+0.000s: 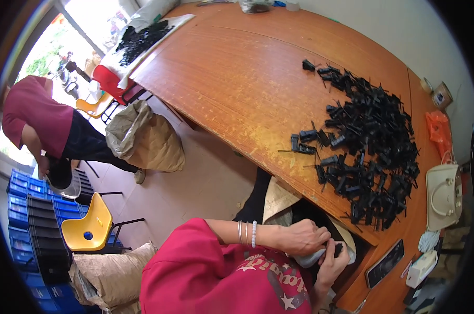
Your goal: The recorder is sorting and inspecting small black plastic components from a pile on a workbench into a bag.
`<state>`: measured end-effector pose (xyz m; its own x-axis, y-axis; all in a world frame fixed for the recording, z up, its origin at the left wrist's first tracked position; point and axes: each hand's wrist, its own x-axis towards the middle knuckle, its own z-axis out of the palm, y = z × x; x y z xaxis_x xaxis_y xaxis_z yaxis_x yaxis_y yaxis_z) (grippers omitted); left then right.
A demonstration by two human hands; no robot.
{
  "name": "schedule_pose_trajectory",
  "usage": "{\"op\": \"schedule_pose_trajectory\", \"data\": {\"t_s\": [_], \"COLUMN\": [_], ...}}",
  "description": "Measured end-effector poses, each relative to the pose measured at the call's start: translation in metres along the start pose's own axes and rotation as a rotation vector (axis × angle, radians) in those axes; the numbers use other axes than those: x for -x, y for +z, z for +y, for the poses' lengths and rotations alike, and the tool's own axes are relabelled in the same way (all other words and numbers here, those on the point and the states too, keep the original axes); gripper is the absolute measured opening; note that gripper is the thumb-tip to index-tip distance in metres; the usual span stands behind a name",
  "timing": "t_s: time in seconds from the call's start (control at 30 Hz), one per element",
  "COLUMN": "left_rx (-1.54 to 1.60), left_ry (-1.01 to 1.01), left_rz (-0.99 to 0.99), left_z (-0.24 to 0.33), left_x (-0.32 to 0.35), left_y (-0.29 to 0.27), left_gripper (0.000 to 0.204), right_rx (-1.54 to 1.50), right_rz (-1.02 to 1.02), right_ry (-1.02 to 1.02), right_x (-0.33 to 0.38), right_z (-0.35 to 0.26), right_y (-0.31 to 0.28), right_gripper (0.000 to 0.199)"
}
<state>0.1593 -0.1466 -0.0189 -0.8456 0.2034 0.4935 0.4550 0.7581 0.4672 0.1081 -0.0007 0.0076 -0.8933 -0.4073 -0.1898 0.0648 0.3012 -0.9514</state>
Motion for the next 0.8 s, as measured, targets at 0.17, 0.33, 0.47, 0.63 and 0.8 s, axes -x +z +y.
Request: {"op": "schedule_pose_trajectory", "data": {"t_s": [0.17,0.33,0.47,0.63,0.8], "left_rx": [0.135,-0.09,-0.543,-0.416,-0.325], "left_ry": [-0.214,-0.188,-0.693,-0.884,-0.865], "left_rz": [0.008,0.355,0.506,0.306,0.402], "left_z": [0.001,-0.063,-0.121,-0.128,-0.121], "left_x": [0.002,-0.007,-0.003,0.017,0.024], "left_y": [-0.006,-0.061,-0.088,-0.092,-0.095], "left_gripper": [0.03,0.015,0.026,0.04,0.027], "right_rx": [0.03,-0.023,-0.027,0.003,0.011], "right_rz": [-0.019,0.077,-0.023,-0.084,-0.123], "right_ry": [-0.068,-0.099,-0.056,-0.059,-0.041], "right_x": [-0.005,-0.002,0.004,0.006,0.003], "right_z": [-0.007,-0.011,-0.009,-0.004,-0.007], "right_y": [-0.003,-0.009,-0.008,-0.003,-0.003], "right_gripper": [0.023,0.027,0.026,0.023,0.021]}}
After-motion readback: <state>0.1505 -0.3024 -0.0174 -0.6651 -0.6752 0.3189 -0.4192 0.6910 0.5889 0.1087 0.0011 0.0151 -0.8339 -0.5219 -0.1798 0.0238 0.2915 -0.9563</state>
